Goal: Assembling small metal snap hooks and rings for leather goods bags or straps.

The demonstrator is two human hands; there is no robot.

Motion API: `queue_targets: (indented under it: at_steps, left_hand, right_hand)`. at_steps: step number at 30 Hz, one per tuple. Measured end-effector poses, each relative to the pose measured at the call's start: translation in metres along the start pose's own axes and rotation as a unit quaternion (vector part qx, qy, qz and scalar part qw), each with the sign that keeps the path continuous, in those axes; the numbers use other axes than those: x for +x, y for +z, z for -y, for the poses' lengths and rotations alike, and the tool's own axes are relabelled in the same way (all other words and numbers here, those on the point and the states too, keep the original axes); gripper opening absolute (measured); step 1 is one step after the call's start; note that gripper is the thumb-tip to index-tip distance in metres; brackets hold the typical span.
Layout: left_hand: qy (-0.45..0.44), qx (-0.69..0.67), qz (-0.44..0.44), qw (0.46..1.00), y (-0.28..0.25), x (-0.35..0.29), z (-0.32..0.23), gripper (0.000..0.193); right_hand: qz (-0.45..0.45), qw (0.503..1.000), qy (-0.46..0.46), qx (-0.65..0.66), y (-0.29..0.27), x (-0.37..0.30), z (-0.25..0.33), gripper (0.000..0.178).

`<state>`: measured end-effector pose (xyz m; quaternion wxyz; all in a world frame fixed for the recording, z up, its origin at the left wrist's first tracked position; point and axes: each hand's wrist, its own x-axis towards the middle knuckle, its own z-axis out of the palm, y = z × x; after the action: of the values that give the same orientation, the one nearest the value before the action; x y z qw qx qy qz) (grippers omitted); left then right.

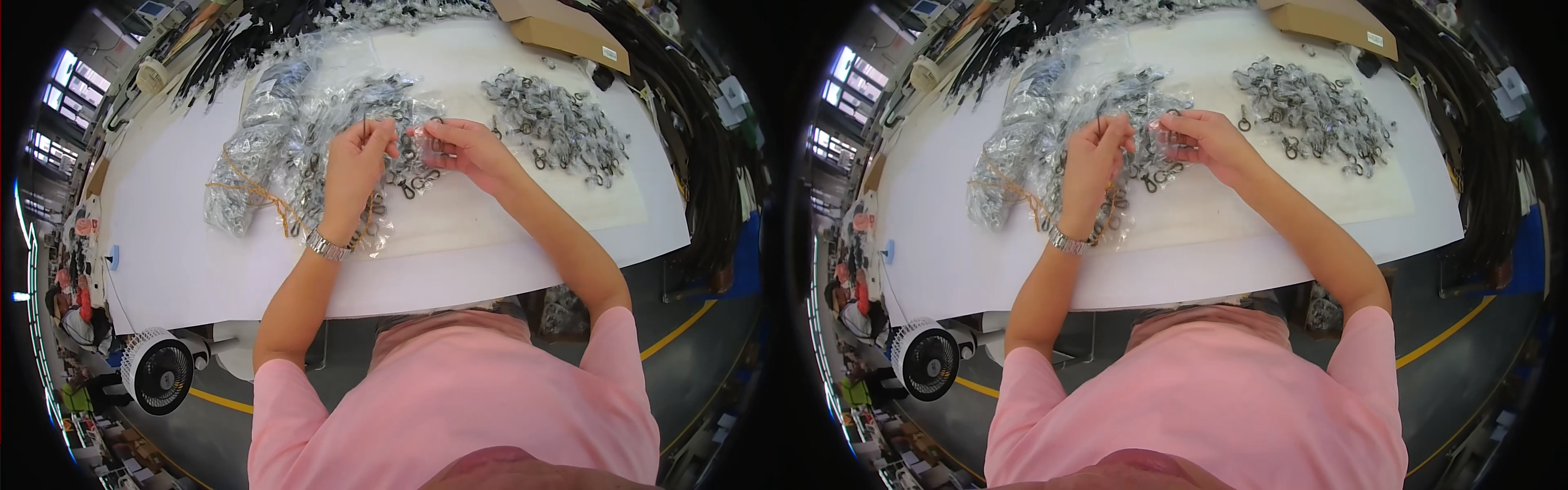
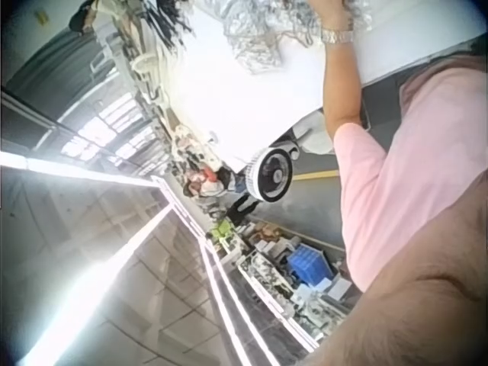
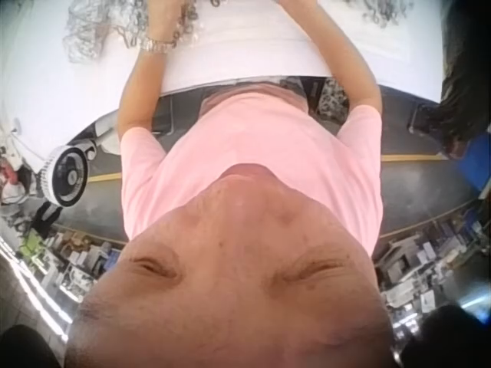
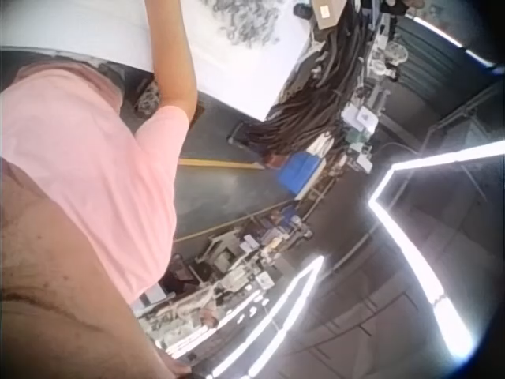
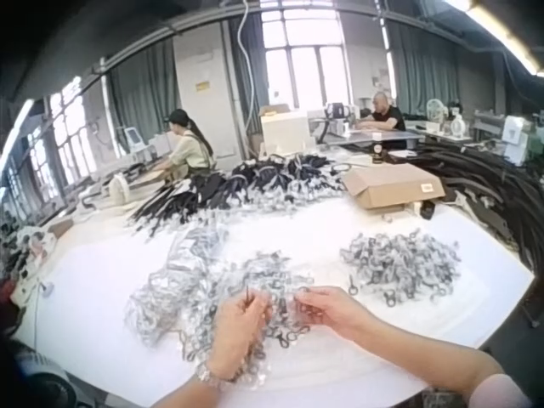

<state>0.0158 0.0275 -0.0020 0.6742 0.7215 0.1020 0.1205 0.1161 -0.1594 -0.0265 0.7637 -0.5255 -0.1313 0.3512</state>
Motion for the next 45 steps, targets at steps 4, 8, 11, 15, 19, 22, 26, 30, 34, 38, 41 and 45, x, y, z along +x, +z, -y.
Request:
queue_targets:
  at_steps: [4,8,11,15,19,22,26,30,34,38,41,45]
  left_hand:
    - [0.01,0.083,0.073,0.994,0.021,-0.013,-0.001,0.021]
    - [-0.04,-0.082,0.144,0.985,0.025,-0.013,0.004,0.022]
    - [-0.063,-0.091,0.176,0.978,0.021,-0.016,0.001,0.022]
    - [-0.061,-0.108,0.163,0.979,0.025,-0.015,0.01,0.02]
    - [-0.072,-0.16,0.164,0.971,0.023,-0.012,0.011,0.022]
    - [-0.081,-0.158,0.185,0.966,0.02,-0.011,0.011,0.023]
    - [-0.107,-0.163,0.208,0.959,0.018,-0.012,0.009,0.022]
    - [-0.083,-0.156,0.193,0.965,0.017,-0.012,0.007,0.02]
    - [-0.065,-0.093,0.19,0.975,0.014,-0.011,0.007,0.019]
    - [-0.05,-0.106,0.161,0.98,0.012,-0.011,0.004,0.019]
    - [-0.034,-0.121,0.104,0.987,0.009,-0.007,0.005,0.02]
    - [-0.008,-0.077,0.057,0.995,0.007,-0.007,0.004,0.019]
  right_hand:
    - [-0.018,0.999,-0.015,0.037,0.005,-0.008,-0.009,0.03]
    - [0.013,0.999,-0.043,-0.021,0.008,-0.014,-0.009,0.031]
    - [0.018,0.998,-0.041,-0.036,0.002,-0.011,-0.011,0.03]
    - [-0.019,0.998,-0.043,-0.041,0.008,-0.016,-0.01,0.033]
    - [0.002,1.0,-0.028,0.003,0.009,-0.02,-0.005,0.034]
    - [0.007,0.999,-0.032,-0.004,0.005,-0.018,-0.006,0.036]
    - [-0.032,0.992,-0.113,-0.047,0.017,-0.023,0.004,0.04]
    - [-0.051,0.991,-0.115,0.035,0.021,-0.022,0.002,0.038]
    - [0.034,0.995,-0.087,-0.047,0.003,-0.019,-0.007,0.038]
    - [0.013,0.998,-0.053,0.025,0.005,-0.02,-0.005,0.034]
    - [-0.033,0.995,-0.057,0.078,0.009,-0.02,-0.004,0.032]
    - [-0.042,0.994,-0.058,0.086,0.013,-0.025,0.0,0.034]
